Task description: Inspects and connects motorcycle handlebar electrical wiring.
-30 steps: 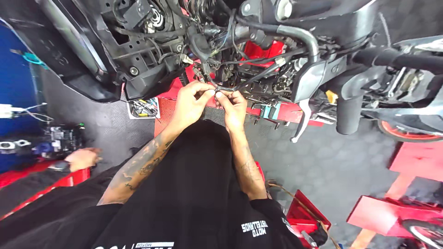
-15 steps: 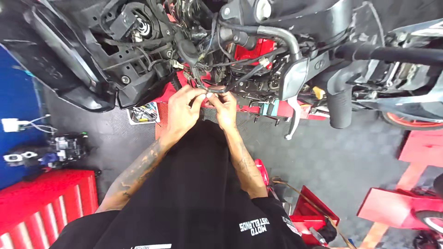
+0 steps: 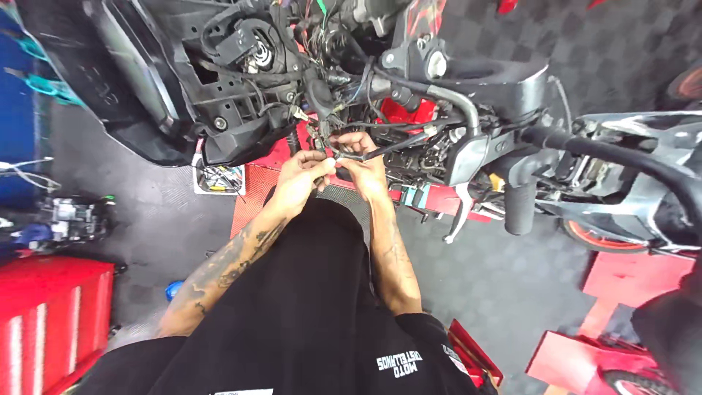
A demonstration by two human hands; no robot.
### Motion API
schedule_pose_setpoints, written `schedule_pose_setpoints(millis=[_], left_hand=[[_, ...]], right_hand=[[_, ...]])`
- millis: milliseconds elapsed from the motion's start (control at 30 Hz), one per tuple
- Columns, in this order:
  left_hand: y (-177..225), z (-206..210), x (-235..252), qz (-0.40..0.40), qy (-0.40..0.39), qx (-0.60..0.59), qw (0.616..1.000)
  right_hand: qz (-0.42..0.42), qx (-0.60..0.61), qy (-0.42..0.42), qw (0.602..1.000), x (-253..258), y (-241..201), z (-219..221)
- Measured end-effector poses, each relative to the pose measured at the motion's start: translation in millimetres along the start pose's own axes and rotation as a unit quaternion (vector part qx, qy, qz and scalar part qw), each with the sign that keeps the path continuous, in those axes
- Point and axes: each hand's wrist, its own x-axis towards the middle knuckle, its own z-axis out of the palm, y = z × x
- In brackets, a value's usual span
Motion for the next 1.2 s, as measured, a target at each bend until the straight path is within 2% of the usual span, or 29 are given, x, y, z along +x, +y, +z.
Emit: schedule_pose_setpoints(millis=[100,233,433,600,667,767,833,967,1033,1133,1200], left_hand=[[1,-2,5,-0.064,-0.026,-0.065,0.995],[-4,-4,7,-0.065,-0.037,-0.115,0.991],[-26,4,10,0.054,-0.028,-0.190,0.980],[-34,7,18,0.135,-0.002,-0.165,0.977],[-38,2,17,0.166,0.008,-0.122,0.979],[-30,2,10,0.197,0.025,-0.051,0.979],[-30,8,9,0.211,0.029,-0.016,0.977],[-34,10,8,0.297,0.065,0.046,0.952],[-35,11,5,0.309,0.069,0.027,0.948],[-34,14,2,0.314,0.078,-0.004,0.946],[-33,16,1,0.309,0.094,0.003,0.946]], right_hand=[[-0.014,-0.001,-0.030,0.999,8,3,-4],[-0.013,-0.021,-0.046,0.999,14,3,-4],[0.007,-0.093,0.018,0.995,9,-2,3],[0.050,-0.082,0.095,0.991,-17,-4,10],[0.061,-0.165,0.121,0.977,-36,-18,22],[-0.023,-0.270,0.120,0.955,-50,-58,44],[-0.046,-0.393,0.107,0.912,-46,-82,56],[0.040,-0.575,0.068,0.814,-23,-102,92],[0.049,-0.611,0.053,0.788,-13,-92,101],[-0.021,-0.627,0.054,0.777,-10,-77,101],[-0.056,-0.580,0.042,0.812,-14,-78,93]])
